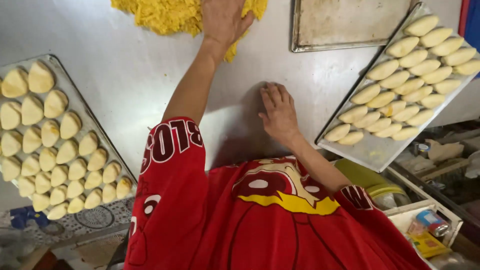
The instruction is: Shape dough into buns and arrange them on baking sheets
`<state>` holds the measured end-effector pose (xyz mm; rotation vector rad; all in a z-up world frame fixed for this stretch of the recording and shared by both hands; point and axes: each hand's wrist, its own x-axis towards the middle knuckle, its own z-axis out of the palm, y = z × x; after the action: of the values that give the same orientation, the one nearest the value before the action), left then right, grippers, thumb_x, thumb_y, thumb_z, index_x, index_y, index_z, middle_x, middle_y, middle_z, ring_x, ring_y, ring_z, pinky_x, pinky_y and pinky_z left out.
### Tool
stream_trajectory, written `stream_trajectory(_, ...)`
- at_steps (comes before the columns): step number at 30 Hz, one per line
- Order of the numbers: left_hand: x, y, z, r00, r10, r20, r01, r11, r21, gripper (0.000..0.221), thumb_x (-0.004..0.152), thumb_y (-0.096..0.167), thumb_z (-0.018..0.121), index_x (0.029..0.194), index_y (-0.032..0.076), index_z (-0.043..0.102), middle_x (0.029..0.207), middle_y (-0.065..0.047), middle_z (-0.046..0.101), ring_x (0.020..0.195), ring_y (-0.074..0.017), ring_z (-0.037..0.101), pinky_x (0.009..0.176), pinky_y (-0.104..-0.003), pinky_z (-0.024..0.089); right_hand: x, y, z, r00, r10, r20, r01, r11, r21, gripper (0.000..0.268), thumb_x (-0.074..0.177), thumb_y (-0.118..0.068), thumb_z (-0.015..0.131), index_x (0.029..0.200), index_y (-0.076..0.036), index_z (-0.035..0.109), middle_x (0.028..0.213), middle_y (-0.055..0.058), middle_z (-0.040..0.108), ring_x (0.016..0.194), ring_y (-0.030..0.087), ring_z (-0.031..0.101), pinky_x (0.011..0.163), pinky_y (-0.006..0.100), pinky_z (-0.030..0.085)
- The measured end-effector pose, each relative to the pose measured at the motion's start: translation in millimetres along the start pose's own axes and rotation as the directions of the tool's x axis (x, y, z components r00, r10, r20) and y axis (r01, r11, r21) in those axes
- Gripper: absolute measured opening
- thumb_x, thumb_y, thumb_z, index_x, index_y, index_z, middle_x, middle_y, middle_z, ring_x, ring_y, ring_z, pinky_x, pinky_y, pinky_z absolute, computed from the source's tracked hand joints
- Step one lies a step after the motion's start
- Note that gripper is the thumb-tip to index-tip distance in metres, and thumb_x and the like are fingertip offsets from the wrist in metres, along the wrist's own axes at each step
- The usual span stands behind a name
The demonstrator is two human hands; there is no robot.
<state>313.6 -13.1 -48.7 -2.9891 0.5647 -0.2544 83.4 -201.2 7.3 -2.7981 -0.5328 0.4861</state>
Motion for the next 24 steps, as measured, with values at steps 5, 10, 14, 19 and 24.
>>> stream_trajectory(5,-36.5,5.6,-22.9,0.977,-0.049,-0.205,0.015,0.987,-0.163,0.076,0.085,0.044,0.098,0.143,0.025,0.052,0.133,-0.005,0.056,0.111,-0.0279,0.055,0.089,-0.046,0.048,4.5,-2.0,2.9,0.995,-0.009,-0.099,0.016,0.998,0.068,0.074,0.079,-0.014,0.082,0.145,0.002,0.05,0.148,0.021,0.048,0.127,0.043,0.044,0.093,0.055,0.051)
stream_trajectory(10,-148.2,39.3,-40.5,0.998,-0.042,-0.049,0.026,0.959,-0.283,0.073,0.085,0.057,0.081,0.143,0.02,0.056,0.141,-0.014,0.055,0.127,-0.0395,0.049,0.103,-0.057,0.043,2.2,16.7,13.1,0.966,-0.151,-0.208,0.167,0.984,0.062,0.059,0.07,0.002,0.066,0.128,0.004,0.059,0.13,0.028,0.05,0.11,0.045,0.047,0.098,0.052,0.046)
stream_trajectory(14,-229.7,69.9,-54.7,0.997,-0.035,0.063,0.062,0.857,-0.511,0.061,0.091,0.054,0.071,0.136,0.014,0.065,0.136,-0.02,0.055,0.139,-0.0479,0.041,0.119,-0.068,0.019,-3.1,48.4,43.2,0.946,-0.218,-0.242,0.235,0.971,0.045,0.056,0.076,0.005,0.07,0.129,-0.009,0.064,0.114,0.012,0.055,0.107,0.034,0.054,0.094,0.039,0.048)
stream_trajectory(19,-230.4,58.2,-107.6,0.99,-0.098,0.104,0.135,0.875,-0.466,0.038,0.091,0.057,0.065,0.105,0.023,0.075,0.098,-0.006,0.07,0.101,-0.035,0.065,0.085,-0.059,0.043,-67.0,64.9,38.9,0.963,-0.114,-0.244,0.169,0.961,0.218,0.052,0.08,0.001,0.066,0.13,-0.012,0.064,0.113,0.009,0.058,0.104,0.032,0.057,0.092,0.039,0.049)
stream_trajectory(24,-169.3,71.9,-93.0,0.922,-0.253,-0.293,0.151,0.932,-0.331,0.023,0.093,0.046,0.071,0.103,0.025,0.068,0.094,0.002,0.052,0.091,-0.024,0.057,0.077,-0.044,0.041,-139.6,73.1,31.7,0.963,-0.009,-0.268,0.112,0.923,0.369,0.05,0.078,0.0,0.072,0.126,-0.012,0.067,0.11,0.012,0.062,0.101,0.039,0.063,0.091,0.046,0.052)
